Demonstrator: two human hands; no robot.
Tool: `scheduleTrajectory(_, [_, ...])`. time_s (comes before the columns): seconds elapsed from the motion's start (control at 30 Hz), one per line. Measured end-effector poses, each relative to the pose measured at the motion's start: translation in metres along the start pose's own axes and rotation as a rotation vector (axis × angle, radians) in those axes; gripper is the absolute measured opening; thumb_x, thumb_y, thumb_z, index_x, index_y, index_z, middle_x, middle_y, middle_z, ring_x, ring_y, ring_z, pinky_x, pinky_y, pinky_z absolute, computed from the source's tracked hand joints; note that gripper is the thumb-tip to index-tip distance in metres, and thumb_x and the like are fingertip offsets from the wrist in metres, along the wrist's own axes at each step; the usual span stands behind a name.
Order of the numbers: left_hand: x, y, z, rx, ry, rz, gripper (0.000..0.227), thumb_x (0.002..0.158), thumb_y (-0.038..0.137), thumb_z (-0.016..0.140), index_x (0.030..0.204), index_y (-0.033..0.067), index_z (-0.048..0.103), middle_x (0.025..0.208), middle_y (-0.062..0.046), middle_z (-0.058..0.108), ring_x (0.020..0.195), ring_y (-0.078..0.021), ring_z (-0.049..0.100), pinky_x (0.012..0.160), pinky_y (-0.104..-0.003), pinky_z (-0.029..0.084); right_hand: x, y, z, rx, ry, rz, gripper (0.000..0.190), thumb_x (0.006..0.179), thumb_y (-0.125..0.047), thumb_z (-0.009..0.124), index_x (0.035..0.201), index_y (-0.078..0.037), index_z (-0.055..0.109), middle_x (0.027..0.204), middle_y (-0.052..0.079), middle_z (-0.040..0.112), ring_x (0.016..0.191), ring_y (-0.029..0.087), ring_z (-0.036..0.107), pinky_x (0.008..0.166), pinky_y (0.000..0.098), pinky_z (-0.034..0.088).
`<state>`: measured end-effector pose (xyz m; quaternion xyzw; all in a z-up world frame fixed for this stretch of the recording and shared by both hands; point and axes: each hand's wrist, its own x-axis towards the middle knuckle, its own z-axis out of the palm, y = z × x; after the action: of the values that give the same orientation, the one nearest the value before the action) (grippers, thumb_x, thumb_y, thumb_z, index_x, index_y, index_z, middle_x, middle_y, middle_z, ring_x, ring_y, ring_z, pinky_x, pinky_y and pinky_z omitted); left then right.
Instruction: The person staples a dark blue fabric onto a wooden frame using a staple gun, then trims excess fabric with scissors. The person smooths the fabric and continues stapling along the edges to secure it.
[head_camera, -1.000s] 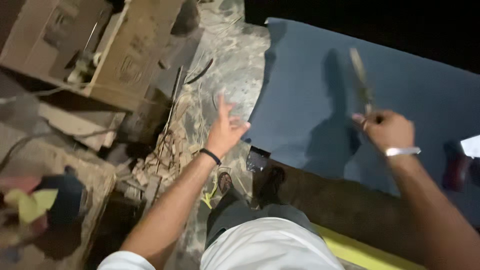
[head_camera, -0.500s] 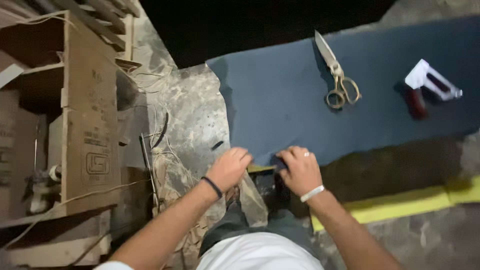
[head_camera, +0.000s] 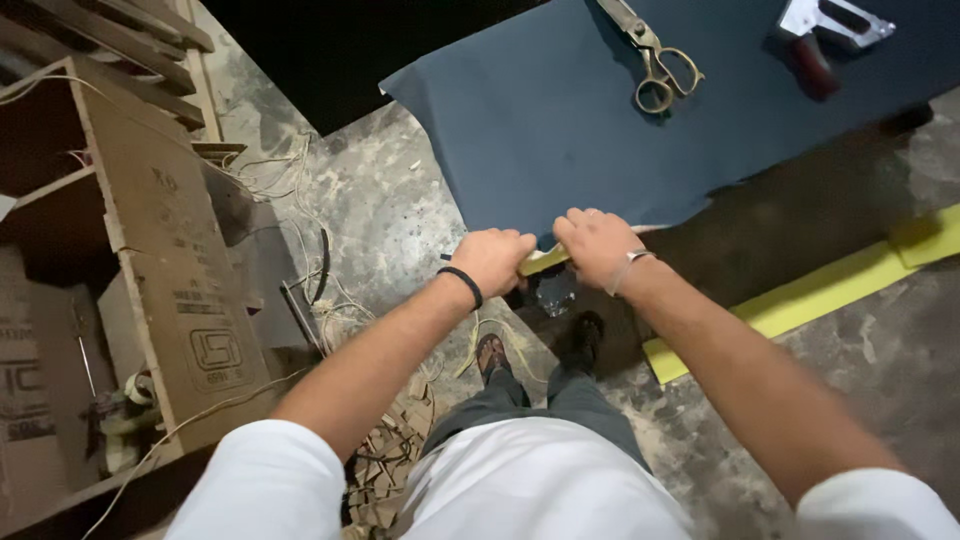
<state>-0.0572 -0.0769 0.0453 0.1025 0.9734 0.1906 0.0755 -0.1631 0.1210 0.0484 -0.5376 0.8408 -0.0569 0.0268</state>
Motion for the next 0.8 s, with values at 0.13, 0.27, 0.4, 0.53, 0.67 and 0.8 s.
scheduleTrajectory(0.13, [-0.003, 0.008, 0.035, 0.098, 0.040, 0.001, 0.014, 0.086, 0.011, 0.070, 0.098, 0.0153, 0.063, 0.094, -0.010, 0.070, 0.093, -0.0333, 0.071, 0.078, -0.048, 0.056, -0.006, -0.001, 0.013, 0.020, -0.055, 0.050, 0.030, 0.067, -0.015, 0.075, 0.093, -0.012, 0.060, 0.090, 0.009, 0.066, 0.088, 0.033, 0.067, 0.071, 0.0467, 0.055])
scheduleTrajectory(0.27, [-0.004, 0.004, 0.051, -0.002, 0.125, 0.026, 0.022, 0.075, 0.010, 0.069, 0.096, 0.0131, 0.062, 0.090, -0.010, 0.068, 0.089, -0.0340, 0.068, 0.074, -0.048, 0.056, -0.014, 0.002, 0.025, 0.065, 0.016, 0.103, 0.017, 0.075, -0.012, 0.074, 0.086, -0.013, 0.061, 0.086, 0.007, 0.066, 0.086, 0.032, 0.068, 0.072, 0.0466, 0.055])
scheduleTrajectory(0.4, [-0.012, -0.009, 0.041, 0.022, 0.106, 0.141, 0.018, 0.079, 0.010, 0.067, 0.096, 0.0147, 0.062, 0.089, -0.010, 0.066, 0.086, -0.0335, 0.067, 0.071, -0.048, 0.055, -0.023, 0.000, 0.028, 0.308, 0.168, 0.093, 0.017, 0.071, -0.003, 0.070, 0.084, -0.012, 0.063, 0.084, 0.007, 0.065, 0.087, 0.033, 0.067, 0.074, 0.0451, 0.054])
scheduleTrajectory(0.53, [-0.013, -0.016, 0.026, 0.057, 0.075, 0.192, 0.017, 0.077, 0.011, 0.067, 0.092, 0.0140, 0.061, 0.086, -0.008, 0.066, 0.086, -0.0318, 0.067, 0.069, -0.048, 0.053, -0.036, -0.003, 0.021, 0.477, 0.242, 0.102, 0.013, 0.073, -0.006, 0.073, 0.084, -0.009, 0.068, 0.083, 0.007, 0.064, 0.083, 0.032, 0.065, 0.072, 0.0442, 0.053])
scheduleTrajectory(0.67, [-0.013, -0.026, 0.019, 0.077, 0.077, 0.265, 0.012, 0.075, 0.012, 0.067, 0.085, 0.0156, 0.062, 0.084, -0.005, 0.067, 0.087, -0.0303, 0.067, 0.070, -0.046, 0.054, -0.034, -0.009, 0.019, 0.528, 0.304, 0.121, 0.010, 0.074, -0.008, 0.075, 0.084, -0.009, 0.072, 0.085, 0.006, 0.065, 0.083, 0.030, 0.066, 0.072, 0.0426, 0.054])
scheduleTrajectory(0.8, [-0.019, -0.028, 0.030, 0.096, 0.055, 0.203, 0.007, 0.081, 0.014, 0.064, 0.086, 0.0174, 0.065, 0.084, -0.006, 0.066, 0.084, -0.0307, 0.067, 0.068, -0.045, 0.055, -0.029, -0.010, 0.024, 0.429, 0.266, 0.122, 0.008, 0.074, -0.007, 0.075, 0.082, -0.009, 0.074, 0.084, 0.008, 0.064, 0.086, 0.031, 0.065, 0.075, 0.0432, 0.054])
